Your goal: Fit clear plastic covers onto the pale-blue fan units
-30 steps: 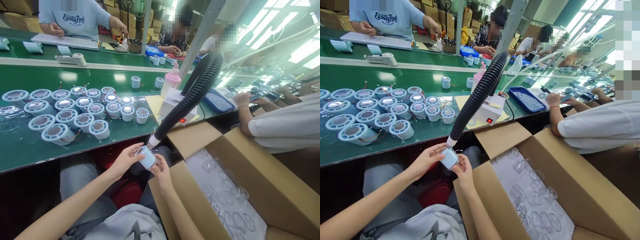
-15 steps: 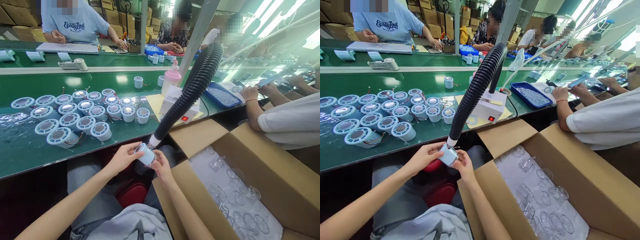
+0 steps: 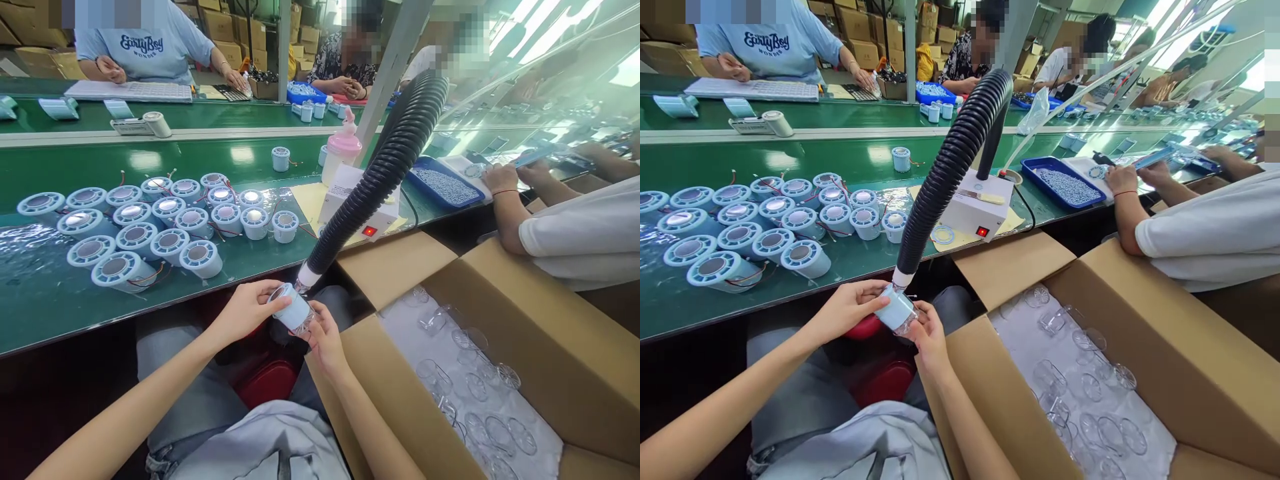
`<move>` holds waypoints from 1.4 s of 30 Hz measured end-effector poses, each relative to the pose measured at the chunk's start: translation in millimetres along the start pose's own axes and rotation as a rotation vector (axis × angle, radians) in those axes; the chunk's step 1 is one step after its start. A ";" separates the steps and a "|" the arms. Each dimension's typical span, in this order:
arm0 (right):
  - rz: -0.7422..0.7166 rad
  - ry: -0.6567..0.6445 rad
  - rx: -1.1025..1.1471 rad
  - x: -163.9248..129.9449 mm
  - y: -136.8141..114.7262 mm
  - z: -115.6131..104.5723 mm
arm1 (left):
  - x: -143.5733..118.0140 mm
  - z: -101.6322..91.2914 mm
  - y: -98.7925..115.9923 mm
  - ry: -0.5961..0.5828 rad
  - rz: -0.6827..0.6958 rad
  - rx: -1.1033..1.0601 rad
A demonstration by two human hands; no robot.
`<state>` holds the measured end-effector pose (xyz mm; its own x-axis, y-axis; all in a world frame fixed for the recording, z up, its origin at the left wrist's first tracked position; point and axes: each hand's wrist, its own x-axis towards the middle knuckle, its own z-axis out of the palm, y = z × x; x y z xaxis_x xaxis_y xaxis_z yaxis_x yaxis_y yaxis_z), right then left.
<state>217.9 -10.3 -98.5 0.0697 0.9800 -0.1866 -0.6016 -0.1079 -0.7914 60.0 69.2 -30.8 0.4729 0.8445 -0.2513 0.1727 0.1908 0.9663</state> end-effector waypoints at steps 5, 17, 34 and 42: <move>-0.014 -0.027 -0.098 -14.2 -29.5 13.6 | -25.5 -0.3 4.2 -0.029 -0.027 -0.029; 0.056 -0.043 -0.257 -38.3 -62.1 41.1 | -67.3 -3.9 21.2 -0.043 0.113 0.102; -0.075 -0.134 -0.417 -43.8 -58.5 42.7 | -72.4 11.2 19.9 0.153 0.171 0.112; -0.090 -0.150 -0.449 -43.6 -56.2 41.2 | -78.5 3.7 16.5 0.056 0.251 0.179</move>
<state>215.8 -40.0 -21.9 -0.0297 0.9985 -0.0462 -0.1933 -0.0511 -0.9798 28.9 4.2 4.6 0.4729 0.8811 0.0026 0.2083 -0.1146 0.9713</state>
